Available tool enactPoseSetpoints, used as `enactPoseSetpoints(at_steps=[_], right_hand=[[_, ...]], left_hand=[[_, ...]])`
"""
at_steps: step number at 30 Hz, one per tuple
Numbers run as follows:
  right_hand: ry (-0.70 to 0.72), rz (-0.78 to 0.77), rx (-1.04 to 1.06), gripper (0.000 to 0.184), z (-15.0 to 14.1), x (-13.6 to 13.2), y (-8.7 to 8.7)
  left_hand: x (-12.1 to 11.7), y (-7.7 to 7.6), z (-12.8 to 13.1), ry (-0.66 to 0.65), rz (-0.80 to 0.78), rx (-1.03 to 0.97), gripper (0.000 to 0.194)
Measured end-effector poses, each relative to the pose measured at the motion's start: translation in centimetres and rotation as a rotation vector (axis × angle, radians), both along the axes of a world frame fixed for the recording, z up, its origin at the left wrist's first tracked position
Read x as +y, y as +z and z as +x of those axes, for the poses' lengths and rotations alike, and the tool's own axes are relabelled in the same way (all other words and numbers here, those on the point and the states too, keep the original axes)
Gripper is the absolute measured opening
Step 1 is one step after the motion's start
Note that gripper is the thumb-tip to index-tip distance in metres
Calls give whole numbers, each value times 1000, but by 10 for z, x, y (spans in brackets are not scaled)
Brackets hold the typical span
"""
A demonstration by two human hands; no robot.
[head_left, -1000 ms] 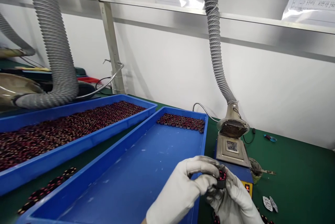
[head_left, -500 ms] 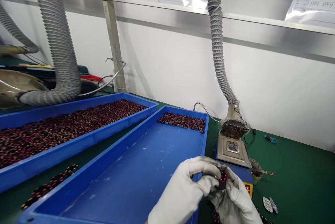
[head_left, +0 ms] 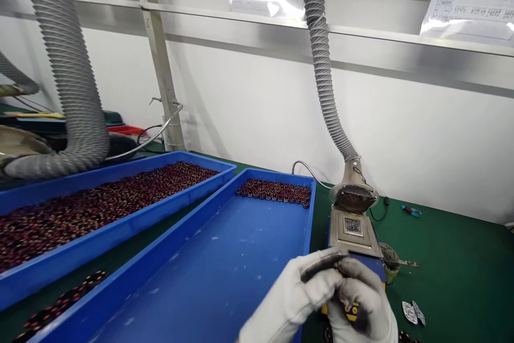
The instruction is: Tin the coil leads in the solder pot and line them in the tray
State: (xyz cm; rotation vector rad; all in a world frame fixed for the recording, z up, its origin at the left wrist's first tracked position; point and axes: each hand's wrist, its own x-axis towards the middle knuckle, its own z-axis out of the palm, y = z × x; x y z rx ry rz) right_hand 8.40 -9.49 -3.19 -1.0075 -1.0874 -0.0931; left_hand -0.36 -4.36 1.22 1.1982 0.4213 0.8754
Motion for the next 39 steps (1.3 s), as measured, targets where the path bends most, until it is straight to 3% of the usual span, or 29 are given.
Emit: enactPoseSetpoints(at_steps=[2, 4, 7, 9, 13, 15, 20, 23, 26, 31, 35, 39], right_hand=[[-96, 21, -133, 33, -2, -1, -2], [-137, 54, -138, 32, -3, 1, -2], [-191, 118, -55, 25, 0, 4, 0], [-203, 146, -16, 20, 1, 6, 1], [-187, 136, -61, 26, 2, 7, -1], [-190, 143, -90, 30, 2, 7, -3], [-181, 123, -121, 24, 4, 5, -6], [-160, 90, -119, 28, 4, 3, -7], [-149, 102, -99, 31, 1, 2, -5], [-81, 90, -39, 30, -3, 2, -3], [-13, 54, 31, 27, 0, 0, -4], [-21, 66, 43, 26, -2, 0, -4]], left_hand=[[-4, -12, 11, 119, -152, -161, 22], [-6, -20, 14, 247, -231, -295, 18], [-3, -14, 4, 399, -221, -378, 17], [0, -3, -2, 469, -198, -281, 17], [-2, 11, 0, 385, -153, 34, 20], [-5, 8, 4, 390, -164, 7, 14], [-4, 4, -4, 542, -114, -224, 13], [-4, 13, -10, 429, -91, -55, 25], [-7, 20, -8, 357, -133, 97, 23], [-11, 10, 1, 414, -251, -86, 21], [-5, 6, -1, 536, -279, -242, 24], [-2, 14, -4, 420, -228, -115, 28]])
